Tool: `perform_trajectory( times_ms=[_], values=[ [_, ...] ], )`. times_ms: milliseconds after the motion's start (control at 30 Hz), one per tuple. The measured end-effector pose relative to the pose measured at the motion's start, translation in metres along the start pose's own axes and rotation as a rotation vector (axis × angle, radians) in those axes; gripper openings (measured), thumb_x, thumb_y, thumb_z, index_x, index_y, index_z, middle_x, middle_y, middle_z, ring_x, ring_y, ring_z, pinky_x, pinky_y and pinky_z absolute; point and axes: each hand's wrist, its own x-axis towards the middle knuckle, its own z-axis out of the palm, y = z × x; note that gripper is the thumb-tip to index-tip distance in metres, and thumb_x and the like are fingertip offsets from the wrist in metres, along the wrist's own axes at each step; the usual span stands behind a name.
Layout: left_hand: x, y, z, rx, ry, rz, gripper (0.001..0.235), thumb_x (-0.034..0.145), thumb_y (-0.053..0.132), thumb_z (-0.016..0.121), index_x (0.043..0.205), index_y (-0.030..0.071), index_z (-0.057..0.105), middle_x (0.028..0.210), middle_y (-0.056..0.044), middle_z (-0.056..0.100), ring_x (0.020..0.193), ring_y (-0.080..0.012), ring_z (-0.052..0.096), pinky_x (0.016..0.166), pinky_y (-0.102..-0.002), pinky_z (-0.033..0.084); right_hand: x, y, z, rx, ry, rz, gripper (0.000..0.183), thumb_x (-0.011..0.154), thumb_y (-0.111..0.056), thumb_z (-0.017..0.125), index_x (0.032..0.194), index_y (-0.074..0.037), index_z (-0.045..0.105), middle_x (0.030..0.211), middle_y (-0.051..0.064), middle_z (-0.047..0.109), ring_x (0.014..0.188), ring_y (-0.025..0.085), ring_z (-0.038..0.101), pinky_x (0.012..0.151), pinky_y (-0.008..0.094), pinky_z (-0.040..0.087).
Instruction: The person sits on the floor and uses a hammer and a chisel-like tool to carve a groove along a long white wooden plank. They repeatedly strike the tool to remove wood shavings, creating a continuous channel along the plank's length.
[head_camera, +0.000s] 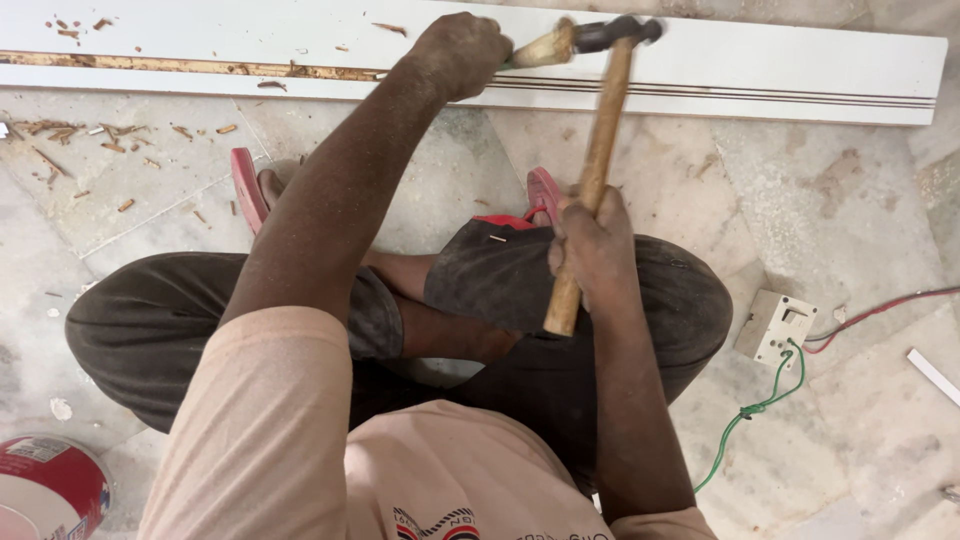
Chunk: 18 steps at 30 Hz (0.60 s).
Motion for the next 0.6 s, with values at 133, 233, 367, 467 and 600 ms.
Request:
perform_trajectory(
  times_ms=[133,233,367,467,600],
  values=[
    [-0.004,-0.027,0.015,0.189,-0.136,-0.061,0.023,0.103,0.022,0.063,0.113,0.006,0.076,0.096,-0.017,0.073,0.084,-0.0278,0.073,0.079,-0.044,0.063,0.001,-0.004,-0.010,0.031,-0.178,0.092,0.020,0.097,-0.016,0.057,0.109,0.000,0.054,0.077,0.006,0.059,0.046,0.010,0.050,0.040,0.027,0.044],
    [-0.027,-0.051,0.012,0.135,-0.125,-0.146,0.018,0.102,0.015,0.063,0.114,0.010,0.076,0.097,-0.016,0.073,0.086,-0.0285,0.072,0.079,-0.046,0.062,0.005,0.008,-0.009,0.099,-0.182,0.017,0.019,0.098,-0.017,0.058,0.108,-0.002,0.054,0.076,0.005,0.057,0.046,0.011,0.049,0.040,0.026,0.042],
    [-0.047,-0.048,-0.013,-0.322,0.014,-0.259,0.020,0.105,0.021,0.063,0.116,0.008,0.072,0.101,-0.014,0.072,0.088,-0.0239,0.070,0.085,-0.046,0.057,0.006,0.012,-0.008,0.237,-0.082,-0.074,0.017,0.098,-0.016,0.056,0.110,-0.004,0.055,0.077,0.003,0.053,0.049,0.010,0.050,0.042,0.026,0.044],
    [-0.032,-0.026,-0.024,-0.623,0.290,-0.160,0.028,0.097,0.020,0.069,0.123,0.010,0.067,0.104,-0.011,0.071,0.092,-0.0215,0.068,0.086,-0.044,0.054,0.003,0.011,-0.011,0.300,-0.038,-0.023,0.016,0.100,-0.015,0.057,0.109,-0.003,0.053,0.078,0.002,0.053,0.052,0.009,0.051,0.044,0.025,0.046],
    [-0.009,0.002,-0.028,-0.671,0.306,-0.119,0.034,0.098,0.024,0.069,0.127,0.009,0.064,0.109,-0.009,0.069,0.097,-0.0215,0.067,0.090,-0.042,0.056,0.005,0.012,-0.008,0.247,-0.078,-0.036,0.017,0.100,-0.015,0.056,0.110,-0.002,0.052,0.078,0.003,0.053,0.051,0.010,0.052,0.044,0.026,0.045]
  ],
)
